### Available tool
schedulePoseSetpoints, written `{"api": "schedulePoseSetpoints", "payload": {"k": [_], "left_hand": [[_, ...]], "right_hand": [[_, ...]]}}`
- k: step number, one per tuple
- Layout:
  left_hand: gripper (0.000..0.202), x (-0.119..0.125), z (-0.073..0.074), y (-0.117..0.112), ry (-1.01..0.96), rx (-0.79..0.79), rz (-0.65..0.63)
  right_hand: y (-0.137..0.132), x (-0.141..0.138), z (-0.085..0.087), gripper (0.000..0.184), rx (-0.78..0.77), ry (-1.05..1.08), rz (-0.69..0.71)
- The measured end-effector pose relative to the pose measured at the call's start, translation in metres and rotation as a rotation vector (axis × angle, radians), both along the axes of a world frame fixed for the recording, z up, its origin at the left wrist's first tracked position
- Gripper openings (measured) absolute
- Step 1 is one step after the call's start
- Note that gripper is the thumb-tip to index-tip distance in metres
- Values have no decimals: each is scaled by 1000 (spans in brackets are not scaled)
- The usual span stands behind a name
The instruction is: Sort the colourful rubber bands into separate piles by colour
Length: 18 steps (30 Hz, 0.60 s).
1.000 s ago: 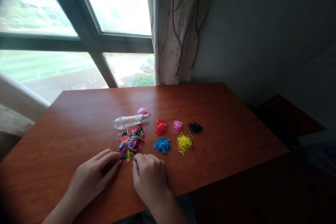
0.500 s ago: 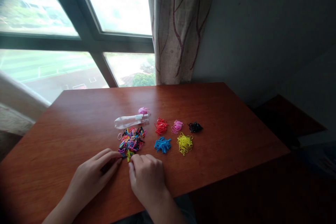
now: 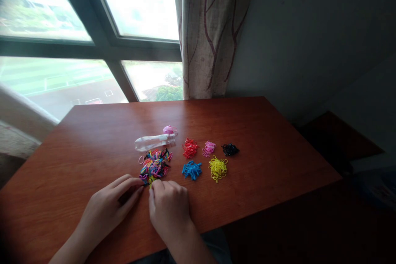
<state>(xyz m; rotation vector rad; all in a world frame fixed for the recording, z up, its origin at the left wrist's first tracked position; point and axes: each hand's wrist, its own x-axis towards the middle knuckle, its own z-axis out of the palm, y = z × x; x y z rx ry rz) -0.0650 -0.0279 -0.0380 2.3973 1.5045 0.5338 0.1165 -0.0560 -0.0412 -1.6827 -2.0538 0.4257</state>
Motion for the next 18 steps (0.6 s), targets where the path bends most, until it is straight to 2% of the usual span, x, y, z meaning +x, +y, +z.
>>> {"api": "schedulePoseSetpoints", "payload": {"k": [18], "left_hand": [[20, 0, 3, 1, 4, 21, -21]], "right_hand": [[0, 0, 4, 9, -19, 27, -24]]}}
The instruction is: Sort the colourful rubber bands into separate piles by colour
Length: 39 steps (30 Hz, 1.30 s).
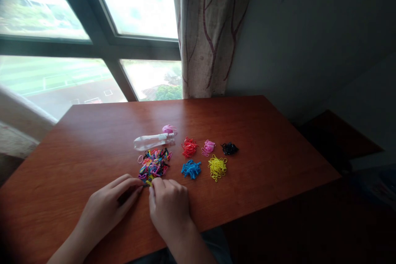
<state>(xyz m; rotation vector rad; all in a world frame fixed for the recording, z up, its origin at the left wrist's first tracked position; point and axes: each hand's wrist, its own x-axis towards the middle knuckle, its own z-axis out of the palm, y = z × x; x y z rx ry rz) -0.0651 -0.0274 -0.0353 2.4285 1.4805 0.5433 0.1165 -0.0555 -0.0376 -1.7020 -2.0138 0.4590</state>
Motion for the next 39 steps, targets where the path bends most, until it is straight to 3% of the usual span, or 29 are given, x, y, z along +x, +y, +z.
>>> {"api": "schedulePoseSetpoints", "payload": {"k": [11, 19, 23, 28, 31, 34, 39], "left_hand": [[18, -3, -5, -2, -103, -59, -54], [17, -2, -2, -2, -124, -63, -36], [17, -1, -1, -2, -102, -62, -39], [17, -1, -1, -1, -81, -33, -37], [17, -2, -3, 0, -71, -18, -43], [18, -3, -3, 0, -61, -2, -44], [19, -3, -4, 1, -51, 16, -47]], "right_hand": [[0, 3, -1, 8, 35, 12, 64], [-6, 10, 1, 11, 94, 135, -5], [-7, 51, 6, 17, 186, 228, -154], [7, 143, 6, 30, 238, 148, -461], [18, 189, -1, 36, 237, 127, -575], [27, 212, -8, 38, 214, 124, -604], [41, 218, -12, 36, 223, 122, -571]]}}
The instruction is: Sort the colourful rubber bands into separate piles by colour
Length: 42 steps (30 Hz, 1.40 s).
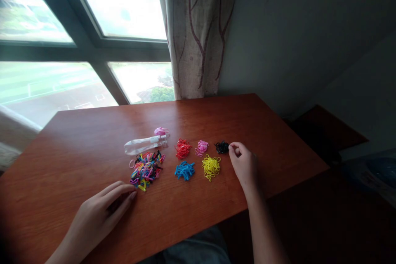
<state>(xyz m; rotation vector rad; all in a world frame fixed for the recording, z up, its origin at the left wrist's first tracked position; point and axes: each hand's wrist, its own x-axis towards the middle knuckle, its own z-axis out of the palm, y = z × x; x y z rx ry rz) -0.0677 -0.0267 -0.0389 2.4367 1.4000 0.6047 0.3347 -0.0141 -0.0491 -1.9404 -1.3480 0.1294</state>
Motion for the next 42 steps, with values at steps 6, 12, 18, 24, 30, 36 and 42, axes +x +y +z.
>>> {"api": "schedulePoseSetpoints", "payload": {"k": [6, 12, 18, 24, 30, 36, 42], "left_hand": [[19, 1, 0, 1, -4, 4, -7], [18, 2, 1, 0, -9, 3, -5], [17, 2, 2, -1, -8, -19, -1], [17, 4, 3, -2, -15, -37, -8], [17, 2, 2, -3, 9, -28, 8], [20, 5, 4, -4, 30, -11, 47], [20, 9, 2, -4, 60, 0, 84]], "right_hand": [[17, 3, 5, 31, -28, -21, 100], [21, 5, 10, 29, -43, -62, 137], [11, -7, 16, 31, 0, -68, 120], [-13, -63, 26, 27, 37, 1, 230], [-41, -141, 19, 18, -26, 123, 506], [-52, -172, 8, 10, -97, 117, 611], [-52, -171, 6, 11, -123, 107, 620]]}}
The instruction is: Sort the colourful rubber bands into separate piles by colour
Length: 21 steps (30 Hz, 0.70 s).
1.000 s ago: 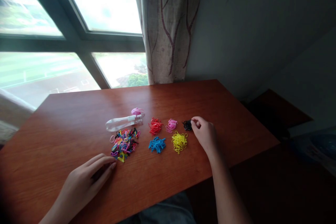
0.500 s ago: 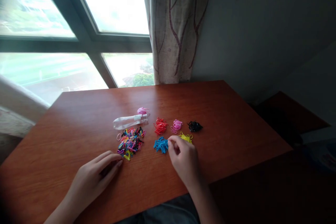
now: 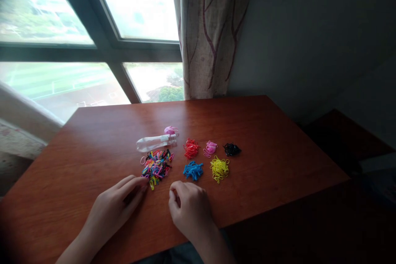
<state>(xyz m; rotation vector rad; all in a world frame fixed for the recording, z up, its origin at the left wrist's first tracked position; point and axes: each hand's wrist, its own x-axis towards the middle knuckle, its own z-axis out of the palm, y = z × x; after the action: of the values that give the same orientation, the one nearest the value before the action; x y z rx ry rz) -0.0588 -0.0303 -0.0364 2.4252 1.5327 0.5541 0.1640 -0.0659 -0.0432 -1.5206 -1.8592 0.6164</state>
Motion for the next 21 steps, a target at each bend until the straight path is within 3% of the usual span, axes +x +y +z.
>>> {"api": "schedulePoseSetpoints", "payload": {"k": [14, 21], "left_hand": [[21, 8, 5, 3, 58, 71, -90], [21, 17, 13, -8, 163, 32, 25]], "right_hand": [[-1, 0, 0, 11, 1, -1, 8], [0, 0, -1, 11, 8, -18, 6]]}}
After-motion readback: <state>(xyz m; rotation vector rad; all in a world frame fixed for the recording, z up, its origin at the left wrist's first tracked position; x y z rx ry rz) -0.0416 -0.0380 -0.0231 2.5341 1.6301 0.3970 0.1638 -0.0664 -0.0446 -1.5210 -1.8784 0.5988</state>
